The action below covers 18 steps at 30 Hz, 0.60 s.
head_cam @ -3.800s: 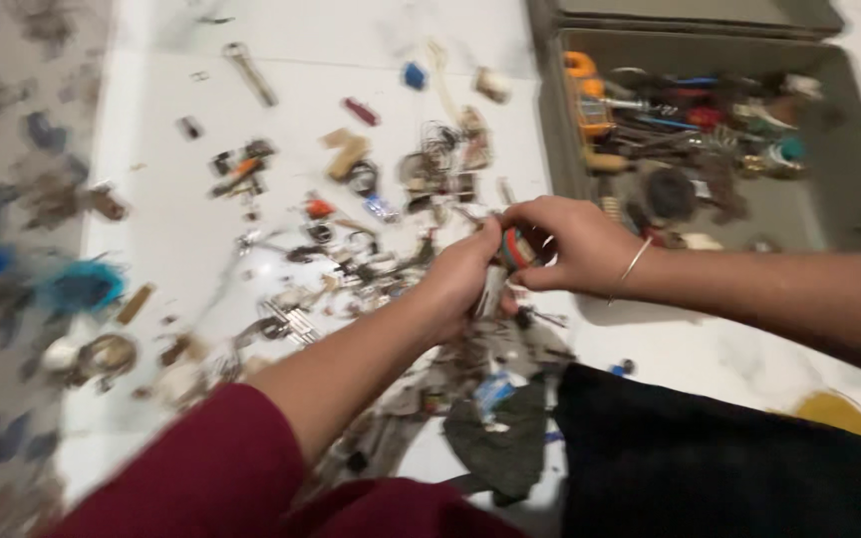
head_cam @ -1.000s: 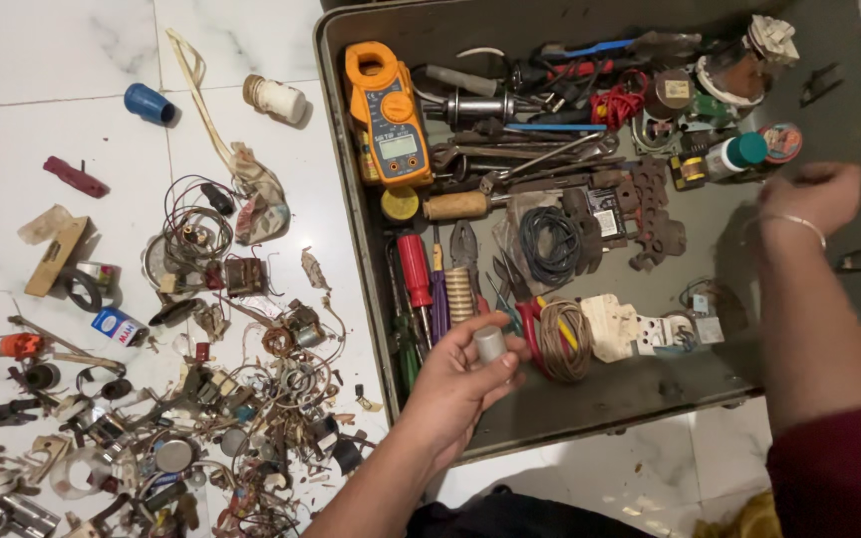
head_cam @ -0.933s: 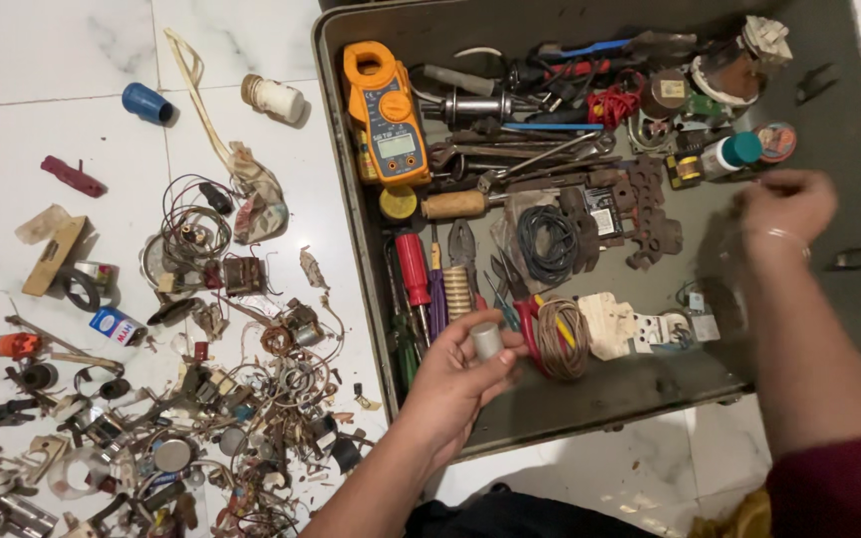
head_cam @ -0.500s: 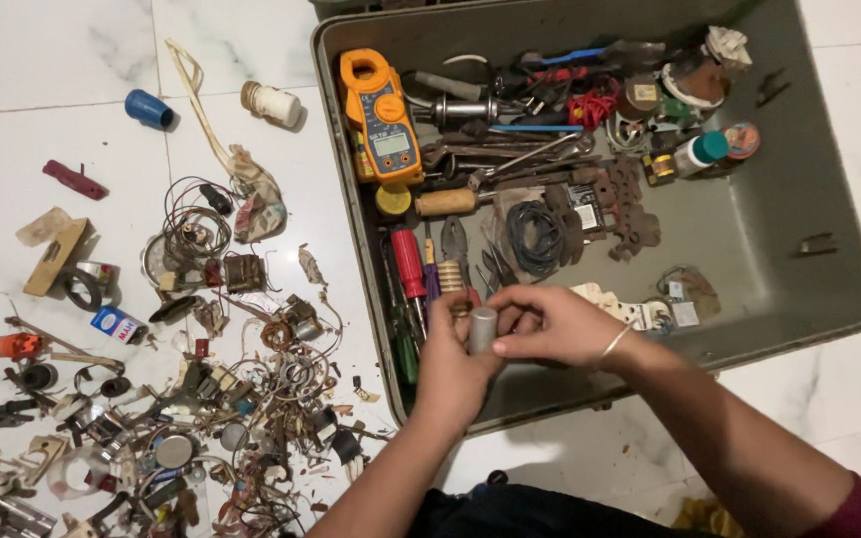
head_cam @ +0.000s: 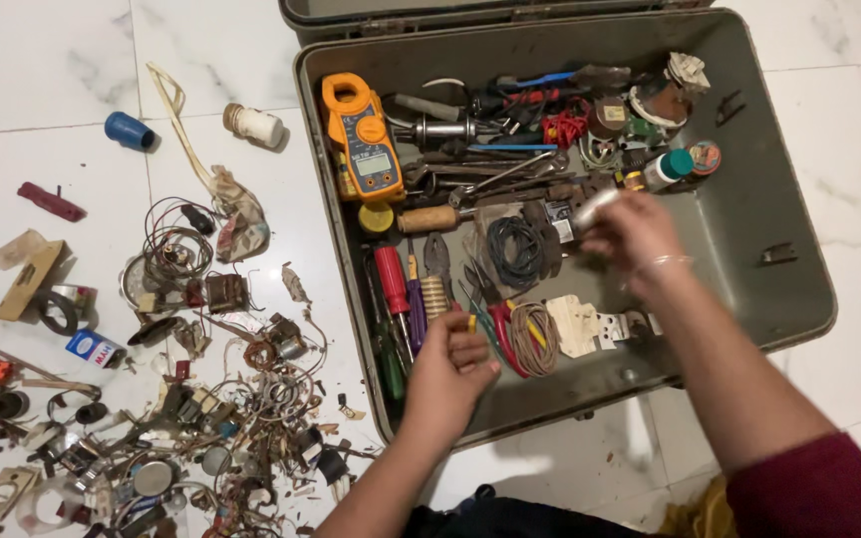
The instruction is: The person organizes various electrical components and tools by sorting through a pile on the floor and placing specific items back into a metal toolbox.
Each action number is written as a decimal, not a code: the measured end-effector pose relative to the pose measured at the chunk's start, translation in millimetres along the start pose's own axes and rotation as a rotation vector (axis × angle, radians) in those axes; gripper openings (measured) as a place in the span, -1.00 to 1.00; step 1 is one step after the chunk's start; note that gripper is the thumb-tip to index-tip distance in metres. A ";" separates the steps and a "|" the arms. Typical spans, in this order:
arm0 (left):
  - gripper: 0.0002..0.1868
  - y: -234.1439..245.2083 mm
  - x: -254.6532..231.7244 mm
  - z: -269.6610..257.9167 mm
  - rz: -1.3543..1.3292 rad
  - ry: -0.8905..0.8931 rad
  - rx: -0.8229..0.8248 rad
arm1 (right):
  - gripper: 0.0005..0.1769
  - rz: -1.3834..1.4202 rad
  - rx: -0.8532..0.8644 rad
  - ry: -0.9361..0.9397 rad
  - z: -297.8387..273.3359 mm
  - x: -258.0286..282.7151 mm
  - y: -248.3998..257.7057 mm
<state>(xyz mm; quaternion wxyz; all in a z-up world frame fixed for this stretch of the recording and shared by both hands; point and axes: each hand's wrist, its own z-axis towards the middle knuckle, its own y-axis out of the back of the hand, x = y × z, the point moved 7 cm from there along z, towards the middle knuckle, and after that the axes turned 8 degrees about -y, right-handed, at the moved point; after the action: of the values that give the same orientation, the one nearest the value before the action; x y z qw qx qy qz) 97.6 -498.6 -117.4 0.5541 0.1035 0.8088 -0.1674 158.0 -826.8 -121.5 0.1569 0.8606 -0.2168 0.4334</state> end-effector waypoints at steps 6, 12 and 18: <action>-0.63 11.0 14.0 -1.0 -0.401 0.313 -0.078 | -0.64 -0.208 -0.217 0.171 70.8 18.6 61.4; -0.67 6.4 8.2 -3.4 -0.439 0.347 -0.041 | -0.56 -0.878 -0.409 0.147 72.5 5.6 116.1; -0.72 3.9 12.2 -4.0 -0.364 0.362 -0.022 | -0.68 -0.759 -0.420 0.355 88.8 -36.2 137.5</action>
<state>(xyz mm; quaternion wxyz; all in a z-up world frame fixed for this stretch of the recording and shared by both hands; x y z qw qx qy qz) 91.1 -493.7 -128.1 0.3622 -0.0218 0.9019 -0.2342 129.0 -976.7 -190.7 0.5096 0.7412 0.0606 0.4327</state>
